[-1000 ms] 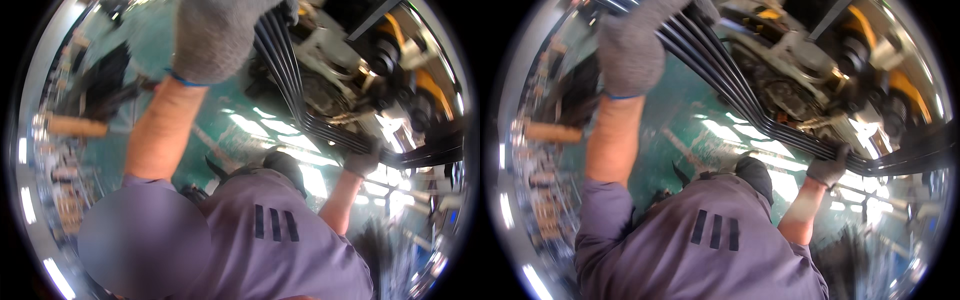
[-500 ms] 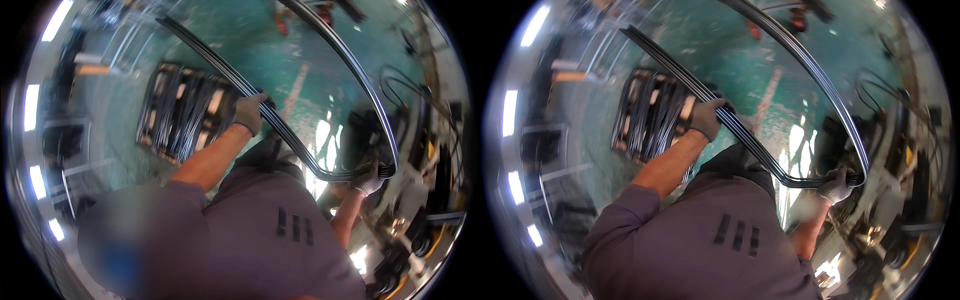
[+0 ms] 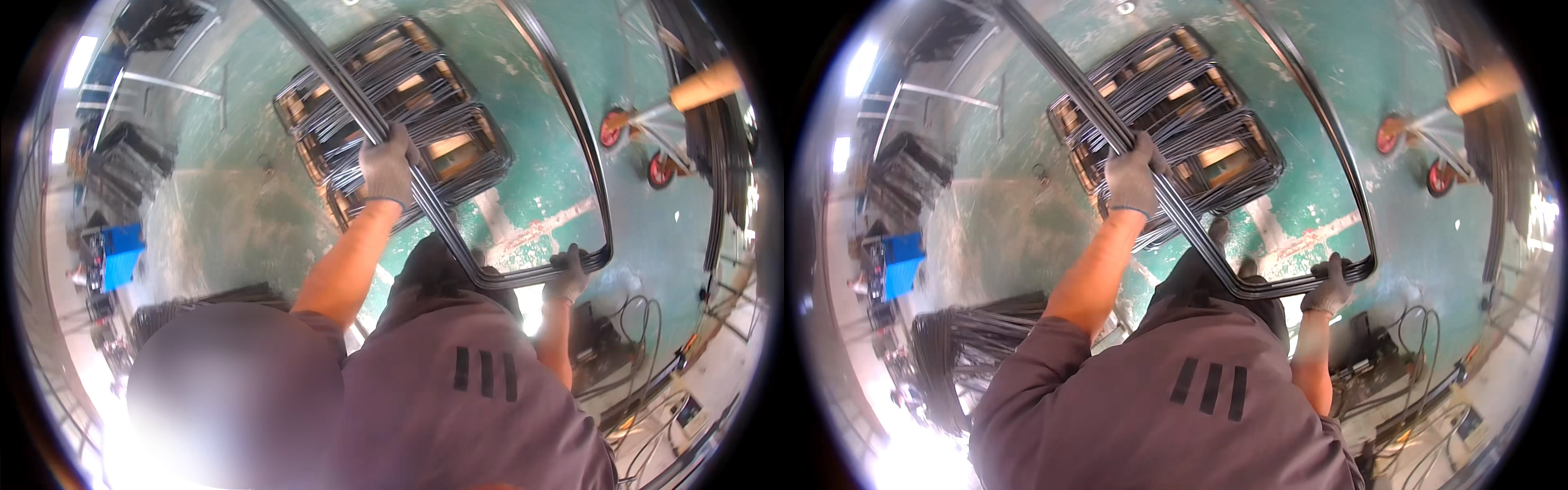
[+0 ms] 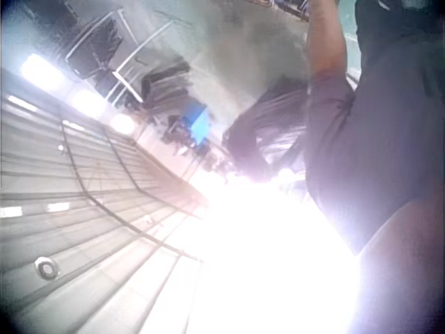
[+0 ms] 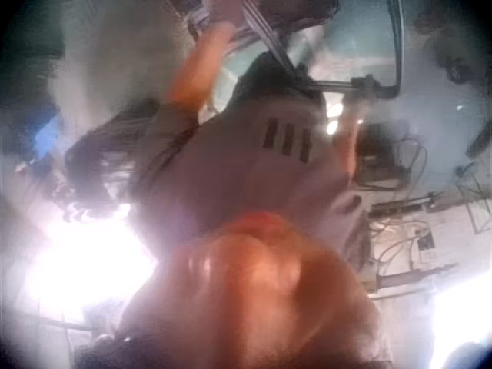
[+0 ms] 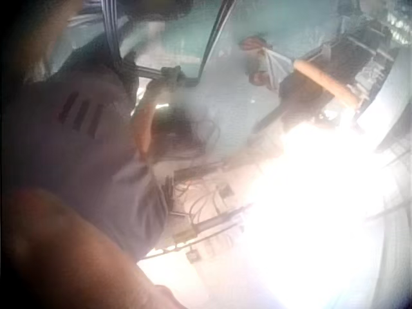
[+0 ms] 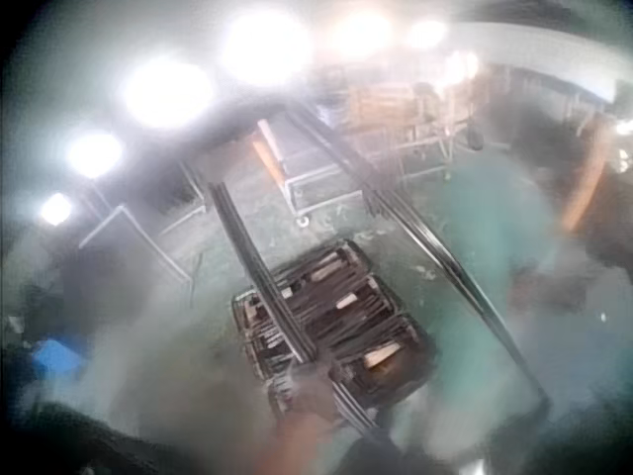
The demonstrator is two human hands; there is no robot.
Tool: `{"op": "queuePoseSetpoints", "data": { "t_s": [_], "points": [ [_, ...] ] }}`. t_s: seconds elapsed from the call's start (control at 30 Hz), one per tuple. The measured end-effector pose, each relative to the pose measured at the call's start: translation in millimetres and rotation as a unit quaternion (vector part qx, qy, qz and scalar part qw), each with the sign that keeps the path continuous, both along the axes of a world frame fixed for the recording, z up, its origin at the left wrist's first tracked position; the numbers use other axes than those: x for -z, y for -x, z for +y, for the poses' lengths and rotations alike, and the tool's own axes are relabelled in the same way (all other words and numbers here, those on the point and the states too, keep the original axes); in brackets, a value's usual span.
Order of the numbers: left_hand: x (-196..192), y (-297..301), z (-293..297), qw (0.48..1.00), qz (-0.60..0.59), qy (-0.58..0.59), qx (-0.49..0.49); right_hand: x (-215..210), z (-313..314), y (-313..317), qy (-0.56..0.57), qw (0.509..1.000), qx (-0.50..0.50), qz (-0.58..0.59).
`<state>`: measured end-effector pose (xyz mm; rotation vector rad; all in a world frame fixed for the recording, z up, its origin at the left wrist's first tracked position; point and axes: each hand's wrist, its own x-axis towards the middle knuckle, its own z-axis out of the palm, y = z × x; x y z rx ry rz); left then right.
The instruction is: The person repeatedly picks up straight metal rods from a rack, feeds them into a bending machine, and removes the bent rods. The person then stacks the finished bent rods onto a wooden pallet. This cycle is repeated continuously throughout the clip.
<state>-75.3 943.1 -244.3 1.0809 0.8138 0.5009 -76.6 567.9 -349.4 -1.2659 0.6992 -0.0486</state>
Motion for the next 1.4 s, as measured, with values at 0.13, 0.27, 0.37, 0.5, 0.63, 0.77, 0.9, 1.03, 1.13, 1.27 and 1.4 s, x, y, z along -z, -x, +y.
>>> {"op": "queuePoseSetpoints", "data": {
  "t_s": [0.13,0.27,0.37,0.5,0.63,0.77,0.9,1.03,1.13,1.27,1.4],
  "points": [
    [-51.3,16.3,34.4,0.990,-0.050,-0.116,-0.057,2.4,33.9,-30.1,-0.118,0.987,-0.112,-0.004],
    [-80.6,59.6,60.4,0.982,0.026,-0.171,-0.072,-3.1,52.7,-70.0,0.077,0.899,-0.428,-0.045],
    [-92.4,80.9,81.5,0.976,0.029,-0.209,-0.052,-2.5,95.2,-57.3,0.149,0.824,-0.534,-0.118],
    [-106.9,99.2,113.1,0.962,0.093,-0.255,-0.015,-20.6,169.8,-19.0,0.050,0.843,-0.530,-0.075],
    [-116.8,110.3,169.6,0.945,0.133,-0.299,0.030,-44.2,245.7,16.3,-0.040,0.870,-0.488,-0.058],
    [-118.9,118.0,234.6,0.886,0.163,-0.431,0.059,-48.8,312.2,54.6,-0.067,0.887,-0.455,-0.037],
    [-101.2,124.8,269.4,0.918,0.148,-0.352,0.110,-35.9,339.9,71.6,-0.006,0.921,-0.389,-0.005],
    [-38.8,127.3,270.8,0.950,0.116,-0.259,0.131,-20.1,323.3,42.6,0.221,0.895,-0.383,-0.054],
    [39.0,126.0,249.5,0.977,0.105,-0.165,0.084,-5.2,294.4,17.1,0.317,0.853,-0.411,-0.058],
    [147.0,105.8,218.0,0.980,0.181,-0.033,0.080,36.9,263.9,-30.9,0.376,0.798,-0.471,0.020],
    [252.8,56.9,188.1,0.982,0.183,0.004,0.052,115.1,243.1,-102.5,0.398,0.761,-0.508,0.063]
  ]
}}
